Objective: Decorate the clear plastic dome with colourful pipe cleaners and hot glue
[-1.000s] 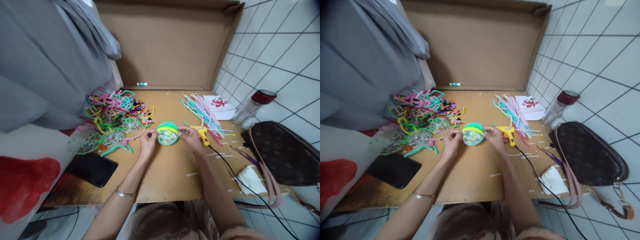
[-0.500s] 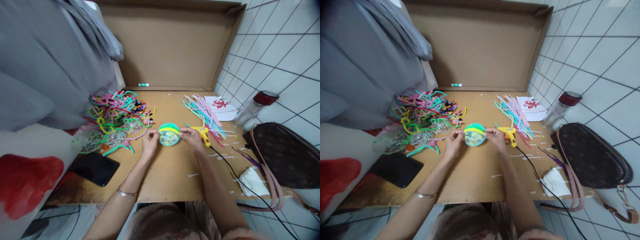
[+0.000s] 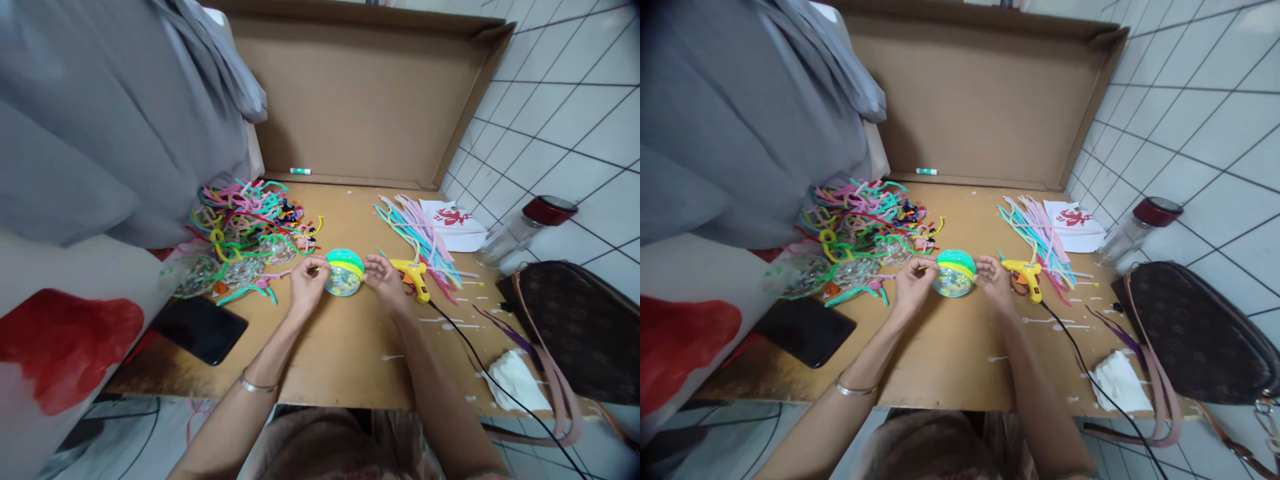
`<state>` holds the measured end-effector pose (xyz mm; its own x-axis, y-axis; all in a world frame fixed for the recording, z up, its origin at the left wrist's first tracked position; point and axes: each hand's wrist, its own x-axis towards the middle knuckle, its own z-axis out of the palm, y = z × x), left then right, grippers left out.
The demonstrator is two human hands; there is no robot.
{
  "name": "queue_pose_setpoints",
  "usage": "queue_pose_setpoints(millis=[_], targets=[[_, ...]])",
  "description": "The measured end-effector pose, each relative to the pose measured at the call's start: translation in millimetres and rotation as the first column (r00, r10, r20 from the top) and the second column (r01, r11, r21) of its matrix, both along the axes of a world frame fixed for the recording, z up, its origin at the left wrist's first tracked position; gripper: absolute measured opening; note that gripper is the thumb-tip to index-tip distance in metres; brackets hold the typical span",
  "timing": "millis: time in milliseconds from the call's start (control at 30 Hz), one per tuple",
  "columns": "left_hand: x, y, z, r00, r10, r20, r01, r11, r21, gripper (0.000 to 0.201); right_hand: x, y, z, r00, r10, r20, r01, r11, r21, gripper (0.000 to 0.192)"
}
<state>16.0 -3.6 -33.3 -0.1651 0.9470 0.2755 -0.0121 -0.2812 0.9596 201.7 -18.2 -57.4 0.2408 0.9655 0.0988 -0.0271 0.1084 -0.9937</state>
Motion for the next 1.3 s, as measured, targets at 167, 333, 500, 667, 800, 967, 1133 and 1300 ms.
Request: queue_pose_setpoints(millis=[167, 333, 500, 667, 800, 967, 1133, 1300], targets=[[1, 0, -1.4, 1.000, -0.004, 0.005, 0.004, 1.000, 0.011, 0.011, -1, -1, 1.8, 0.993, 0.091, 0.080, -0.093, 0.996, 0.012, 0.034], [2, 0, -3.6, 1.000, -0.007, -0.016, 0.008, 0.999, 0.037, 0.010, -8, -7, 9.2, 0.989, 0.058, 0.139, -0.069, 0.995, 0.076, 0.030], [3, -2, -3.6, 1.000, -0.005, -0.028, 0.006, 0.999, 0.041, 0.010, -10, -13, 16.7, 0.981, 0.097, 0.167, -0.106, 0.993, 0.043, 0.037], [2, -4, -2.9, 0.997, -0.018, -0.070, 0.019, 1.000, 0.022, 0.009, -7, -12, 15.1, 0.981, 0.076, 0.181, -0.086, 0.995, 0.050, 0.036], [2, -5, -2.0, 0.995, -0.003, -0.104, 0.006, 0.999, 0.034, 0.006, -7, -10, 13.2, 0.980, 0.059, 0.192, -0.073, 0.995, 0.062, 0.035], [4, -5, -3.0, 0.996, 0.010, -0.084, -0.006, 0.999, 0.044, 0.004, -9, -11, 14.9, 0.980, 0.026, 0.197, -0.039, 0.997, 0.062, 0.035], [6, -5, -5.2, 0.998, -0.005, -0.056, 0.005, 1.000, 0.000, 0.006, -11, -12, 17.6, 0.979, 0.016, 0.205, -0.032, 0.996, 0.077, 0.030], [7, -6, -3.2, 1.000, -0.015, 0.002, 0.015, 0.999, -0.043, 0.008, -14, -13, 17.4, 0.984, -0.002, 0.180, -0.011, 0.997, 0.072, 0.029]])
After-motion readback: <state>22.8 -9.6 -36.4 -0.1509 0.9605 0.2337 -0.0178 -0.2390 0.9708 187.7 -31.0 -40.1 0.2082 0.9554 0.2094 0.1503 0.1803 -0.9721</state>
